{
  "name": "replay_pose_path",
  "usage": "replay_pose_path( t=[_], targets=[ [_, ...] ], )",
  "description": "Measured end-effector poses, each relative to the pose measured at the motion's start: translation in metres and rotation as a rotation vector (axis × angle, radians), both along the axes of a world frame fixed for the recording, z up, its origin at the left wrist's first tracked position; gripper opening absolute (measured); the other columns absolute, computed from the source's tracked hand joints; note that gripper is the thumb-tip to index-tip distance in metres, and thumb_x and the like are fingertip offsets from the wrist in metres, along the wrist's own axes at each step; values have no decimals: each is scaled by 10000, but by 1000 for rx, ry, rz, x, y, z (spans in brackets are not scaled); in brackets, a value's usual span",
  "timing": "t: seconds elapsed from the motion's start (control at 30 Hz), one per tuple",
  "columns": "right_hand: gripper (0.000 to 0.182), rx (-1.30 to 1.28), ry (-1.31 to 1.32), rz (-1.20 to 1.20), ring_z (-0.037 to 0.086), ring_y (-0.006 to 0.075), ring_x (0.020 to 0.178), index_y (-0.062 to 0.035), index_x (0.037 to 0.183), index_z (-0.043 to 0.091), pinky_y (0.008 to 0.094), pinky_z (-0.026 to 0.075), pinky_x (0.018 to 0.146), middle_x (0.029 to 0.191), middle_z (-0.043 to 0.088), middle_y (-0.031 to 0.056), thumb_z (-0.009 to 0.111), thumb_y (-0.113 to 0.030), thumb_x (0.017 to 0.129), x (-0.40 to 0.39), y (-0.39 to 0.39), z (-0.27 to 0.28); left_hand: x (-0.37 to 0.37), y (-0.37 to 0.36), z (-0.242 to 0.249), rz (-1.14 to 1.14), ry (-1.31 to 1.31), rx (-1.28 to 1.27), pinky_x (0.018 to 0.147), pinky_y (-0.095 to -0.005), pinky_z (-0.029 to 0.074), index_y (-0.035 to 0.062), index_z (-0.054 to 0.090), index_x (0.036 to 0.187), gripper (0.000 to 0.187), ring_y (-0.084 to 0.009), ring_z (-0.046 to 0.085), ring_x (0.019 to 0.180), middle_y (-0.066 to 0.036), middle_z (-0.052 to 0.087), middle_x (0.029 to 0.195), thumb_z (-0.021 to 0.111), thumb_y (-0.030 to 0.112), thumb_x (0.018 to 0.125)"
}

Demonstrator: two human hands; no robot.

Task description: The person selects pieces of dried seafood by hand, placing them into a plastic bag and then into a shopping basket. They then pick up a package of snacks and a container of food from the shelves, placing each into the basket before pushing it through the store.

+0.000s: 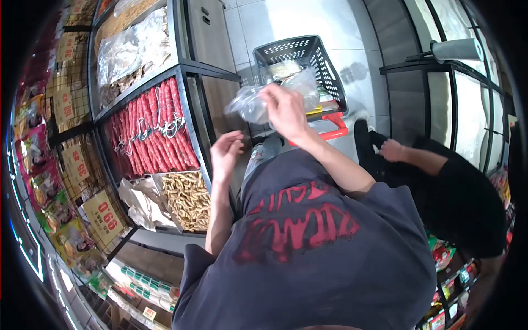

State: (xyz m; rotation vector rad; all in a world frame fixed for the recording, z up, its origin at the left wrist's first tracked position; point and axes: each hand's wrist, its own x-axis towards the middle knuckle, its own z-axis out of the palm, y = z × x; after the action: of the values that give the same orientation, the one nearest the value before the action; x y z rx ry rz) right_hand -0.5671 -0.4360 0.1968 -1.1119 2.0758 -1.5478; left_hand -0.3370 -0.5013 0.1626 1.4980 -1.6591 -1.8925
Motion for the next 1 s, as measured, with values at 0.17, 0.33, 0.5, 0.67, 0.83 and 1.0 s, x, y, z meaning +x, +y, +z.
replay_pose_path(
  t=[0.17,0.33,0.5,0.67,0.83,1.0],
  targets=[
    [148,201,-153,-338,669,275,681,-3,882,633,383,495,640,741,666,178,591,-139,921,-78,-2,-137,-88,44,-75,-643,-70,-623,916,-433,510,3,620,1163,369,-379,638,1009,-203,662,1054,670,240,885],
    [69,69,-382,-454,576,111,637,-9,863,609,294,459,588,708,630,57,593,-48,917,-138,-21,-218,-125,78,-119,-1111,-124,-487,922,-474,482,-2,561,1253,510,-381,606,1071,-229,639,1096,628,360,900],
    [70,40,-615,-639,536,80,720,-19,886,606,258,438,667,791,612,14,565,-49,934,-197,-33,-322,-124,105,-163,-1136,-155,-336,736,-497,529,49,632,1139,377,-376,673,763,-164,686,783,657,283,845],
    [108,265,-626,-578,559,146,786,23,954,586,309,467,730,845,616,66,546,-76,938,-251,-52,-428,-127,96,-175,-1116,-44,-348,574,-459,507,68,651,873,143,-320,659,605,-131,659,661,598,141,762],
    [152,605,-280,-434,662,305,916,34,1035,559,390,484,862,900,659,189,540,-72,928,-291,-88,-556,-134,84,-175,-1151,-40,-205,646,-412,479,47,624,947,210,-278,656,621,-99,651,694,589,130,757],
    [233,693,-34,-349,629,378,964,44,1031,593,412,485,871,942,657,212,496,-160,974,-293,-106,-630,-136,80,-180,-1121,-11,-210,632,-359,465,91,592,863,195,-228,621,592,-32,556,622,638,121,676]
  ],
)
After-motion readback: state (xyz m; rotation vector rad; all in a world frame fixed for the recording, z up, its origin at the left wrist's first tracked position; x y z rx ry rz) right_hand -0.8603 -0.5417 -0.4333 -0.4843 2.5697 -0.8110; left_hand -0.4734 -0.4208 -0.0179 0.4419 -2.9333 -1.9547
